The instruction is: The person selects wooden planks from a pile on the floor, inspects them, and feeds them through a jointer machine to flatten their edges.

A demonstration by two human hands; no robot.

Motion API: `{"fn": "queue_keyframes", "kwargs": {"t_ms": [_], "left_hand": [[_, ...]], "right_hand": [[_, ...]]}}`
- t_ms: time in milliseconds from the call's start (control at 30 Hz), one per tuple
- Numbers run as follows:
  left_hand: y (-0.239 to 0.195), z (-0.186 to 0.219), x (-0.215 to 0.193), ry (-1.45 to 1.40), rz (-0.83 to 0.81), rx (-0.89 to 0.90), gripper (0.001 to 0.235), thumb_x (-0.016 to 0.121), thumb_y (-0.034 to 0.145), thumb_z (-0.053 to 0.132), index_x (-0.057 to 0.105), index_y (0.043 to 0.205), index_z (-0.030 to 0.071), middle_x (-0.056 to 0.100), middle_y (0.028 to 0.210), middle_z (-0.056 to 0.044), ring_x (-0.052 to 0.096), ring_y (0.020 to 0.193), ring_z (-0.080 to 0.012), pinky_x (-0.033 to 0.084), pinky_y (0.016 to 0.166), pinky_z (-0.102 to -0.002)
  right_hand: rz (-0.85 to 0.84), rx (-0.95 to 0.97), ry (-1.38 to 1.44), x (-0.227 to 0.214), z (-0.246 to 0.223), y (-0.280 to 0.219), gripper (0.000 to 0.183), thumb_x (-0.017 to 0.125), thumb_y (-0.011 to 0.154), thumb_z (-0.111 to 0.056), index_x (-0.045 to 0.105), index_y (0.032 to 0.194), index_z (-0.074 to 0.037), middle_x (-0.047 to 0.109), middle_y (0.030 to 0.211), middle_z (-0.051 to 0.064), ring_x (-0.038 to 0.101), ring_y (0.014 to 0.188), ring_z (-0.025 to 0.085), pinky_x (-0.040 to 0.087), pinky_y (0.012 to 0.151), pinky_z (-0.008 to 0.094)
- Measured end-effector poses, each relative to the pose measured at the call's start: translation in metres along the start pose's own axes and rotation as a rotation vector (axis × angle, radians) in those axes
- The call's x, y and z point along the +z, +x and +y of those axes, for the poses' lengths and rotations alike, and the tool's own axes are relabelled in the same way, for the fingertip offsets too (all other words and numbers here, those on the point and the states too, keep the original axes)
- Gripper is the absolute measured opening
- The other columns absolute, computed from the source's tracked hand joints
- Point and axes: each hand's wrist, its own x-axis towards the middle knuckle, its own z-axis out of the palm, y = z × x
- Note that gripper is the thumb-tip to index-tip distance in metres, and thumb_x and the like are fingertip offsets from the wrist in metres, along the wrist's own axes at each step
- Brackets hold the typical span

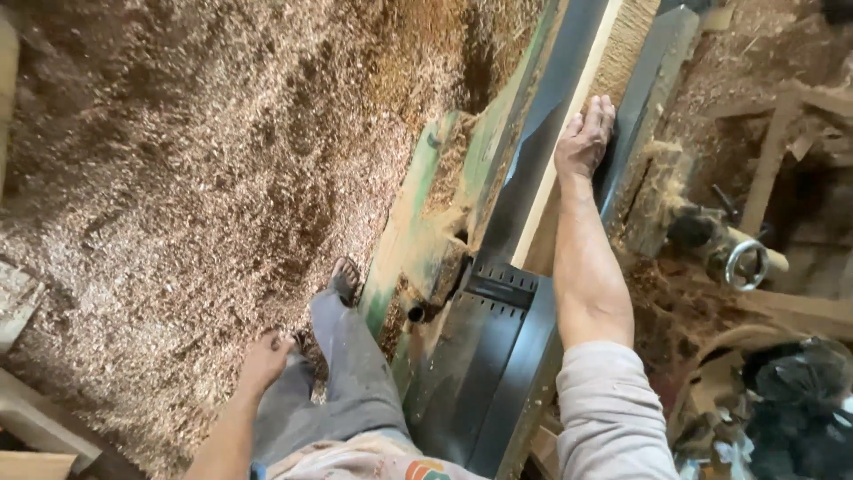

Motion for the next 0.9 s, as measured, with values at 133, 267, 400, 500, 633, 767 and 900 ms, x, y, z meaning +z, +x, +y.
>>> {"fn": "queue_keyframes", "kwargs": {"t_ms": [133, 267, 400, 500, 633, 767, 900], "left_hand": [[-0.014, 0.009, -0.002, 0.093, -0.048, -0.034, 0.068, 0.054, 0.096, 0.049, 0.049, 0.150, 0.007, 0.057, 0.148, -0.018, 0.060, 0.132, -0.0345, 0.047, 0.114, -0.050], [-0.040, 0.043, -0.014, 0.138, -0.082, 0.005, 0.067, 0.050, 0.099, 0.051, 0.044, 0.151, 0.008, 0.050, 0.156, -0.012, 0.053, 0.141, -0.0275, 0.043, 0.120, -0.049], [-0.060, 0.113, -0.027, 0.128, -0.091, 0.153, 0.048, 0.054, 0.099, 0.046, 0.058, 0.137, 0.016, 0.068, 0.131, -0.005, 0.070, 0.107, -0.0175, 0.063, 0.090, -0.035], [-0.097, 0.174, -0.040, 0.059, -0.205, 0.318, 0.065, 0.052, 0.097, 0.051, 0.045, 0.149, 0.013, 0.040, 0.161, -0.012, 0.046, 0.145, -0.0271, 0.043, 0.120, -0.050], [-0.128, 0.215, -0.030, -0.269, -0.551, 0.435, 0.055, 0.039, 0.099, 0.056, 0.057, 0.136, 0.019, 0.051, 0.123, -0.005, 0.048, 0.109, -0.0206, 0.038, 0.096, -0.037], [-0.200, 0.231, -0.055, -0.856, -0.855, 0.150, 0.062, 0.055, 0.090, 0.052, 0.066, 0.133, 0.008, 0.073, 0.125, -0.008, 0.070, 0.107, -0.0217, 0.058, 0.089, -0.035], [-0.176, 0.183, -0.043, -0.553, -0.731, 0.276, 0.086, 0.058, 0.084, 0.063, 0.048, 0.152, 0.012, 0.037, 0.167, -0.007, 0.031, 0.155, -0.0241, 0.022, 0.125, -0.049]], "right_hand": [[0.118, 0.144, -0.143, 0.032, -0.005, 0.032, 0.065, 0.078, 0.087, -0.031, 0.054, 0.136, 0.003, 0.053, 0.139, 0.026, 0.053, 0.130, 0.042, 0.044, 0.111, 0.051], [-0.135, 0.590, -0.273, 0.008, -0.052, 0.037, 0.075, 0.075, 0.088, -0.051, 0.042, 0.142, -0.009, 0.037, 0.138, 0.016, 0.048, 0.119, 0.042, 0.049, 0.089, 0.057], [-0.205, 0.635, -0.123, -0.016, -0.075, 0.018, 0.075, 0.072, 0.088, -0.047, 0.040, 0.146, -0.010, 0.033, 0.139, 0.019, 0.046, 0.117, 0.044, 0.047, 0.085, 0.059], [-0.103, 0.839, 0.334, -0.059, -0.110, -0.023, 0.082, 0.081, 0.075, -0.058, 0.059, 0.139, -0.012, 0.054, 0.127, 0.017, 0.059, 0.118, 0.033, 0.051, 0.101, 0.042], [-0.362, 1.085, 1.014, -0.177, -0.245, -0.067, 0.078, 0.049, 0.088, -0.057, 0.052, 0.146, -0.004, 0.055, 0.152, 0.012, 0.050, 0.142, 0.030, 0.036, 0.122, 0.042], [-0.324, 1.205, 1.187, -0.170, -0.284, -0.133, 0.078, 0.046, 0.090, -0.062, 0.055, 0.142, -0.005, 0.060, 0.144, 0.015, 0.056, 0.133, 0.032, 0.042, 0.116, 0.044], [-0.282, 1.294, 1.345, -0.184, -0.301, -0.209, 0.079, 0.043, 0.091, -0.066, 0.058, 0.140, -0.005, 0.064, 0.138, 0.017, 0.060, 0.127, 0.033, 0.046, 0.111, 0.045]]}}
